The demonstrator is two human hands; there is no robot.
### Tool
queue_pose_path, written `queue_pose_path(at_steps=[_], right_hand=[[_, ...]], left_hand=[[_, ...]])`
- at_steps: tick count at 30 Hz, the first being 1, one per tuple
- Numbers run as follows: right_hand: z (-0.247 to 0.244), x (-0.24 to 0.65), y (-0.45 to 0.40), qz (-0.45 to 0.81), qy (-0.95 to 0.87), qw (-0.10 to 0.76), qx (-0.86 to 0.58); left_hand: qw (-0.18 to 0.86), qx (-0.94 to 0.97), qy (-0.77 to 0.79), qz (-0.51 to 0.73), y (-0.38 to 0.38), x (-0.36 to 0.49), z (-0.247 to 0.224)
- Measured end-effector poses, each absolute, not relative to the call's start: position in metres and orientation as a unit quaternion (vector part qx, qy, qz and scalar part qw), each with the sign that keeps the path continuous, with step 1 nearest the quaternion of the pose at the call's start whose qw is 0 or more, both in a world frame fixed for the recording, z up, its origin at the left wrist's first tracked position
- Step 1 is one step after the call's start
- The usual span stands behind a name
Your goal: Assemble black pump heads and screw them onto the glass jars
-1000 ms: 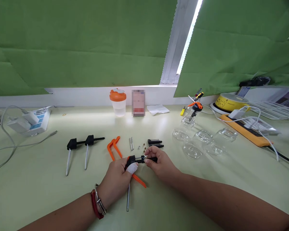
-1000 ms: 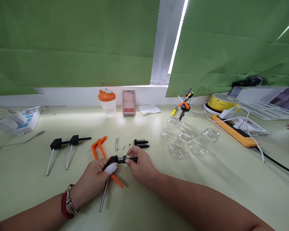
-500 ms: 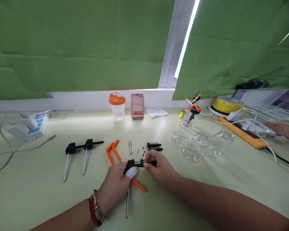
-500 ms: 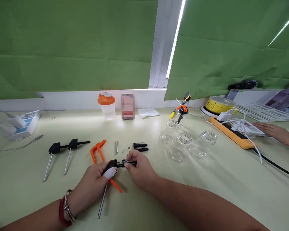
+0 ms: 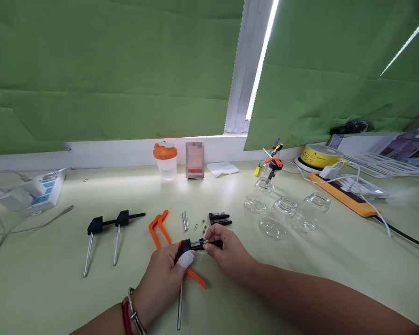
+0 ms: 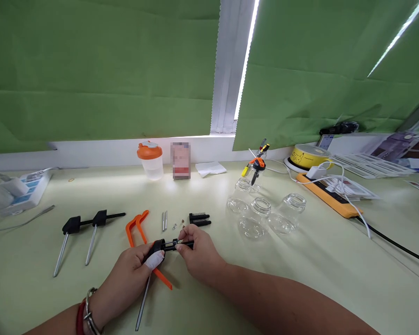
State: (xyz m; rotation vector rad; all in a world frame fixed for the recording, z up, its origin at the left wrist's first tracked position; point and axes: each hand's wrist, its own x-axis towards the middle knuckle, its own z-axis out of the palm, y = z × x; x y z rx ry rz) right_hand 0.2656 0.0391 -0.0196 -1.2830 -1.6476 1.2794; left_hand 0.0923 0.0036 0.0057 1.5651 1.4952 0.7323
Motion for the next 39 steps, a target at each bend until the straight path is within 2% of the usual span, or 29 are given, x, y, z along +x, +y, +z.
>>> queue_pose_path(at_steps=[10,13,24,33,39], right_hand=[[-0.015,0.282,0.042,0.556,-0.591,0.307,-0.498],[-0.015,0.295,0.047,0.537,-0.592,0.316,-0.512],[0.0,0.317,0.065,0.366,-0.713,0.288,-0.525],[0.013,0.329,0.07,0.339,-0.728,0.267,-0.533],[0.015,0.332,0.075,0.35,-0.718,0.273,-0.536]], left_hand=[[0.476,0.569,0.599,0.302,0.005,0.088,0.006],[0.484,0.567,0.595,0.3,0.005,0.088,0.008],[0.357,0.691,0.588,0.222,-0.003,0.089,0.013],[0.352,0.705,0.579,0.207,-0.001,0.085,0.009],[0.276,0.752,0.589,0.105,0.0,0.083,0.012]])
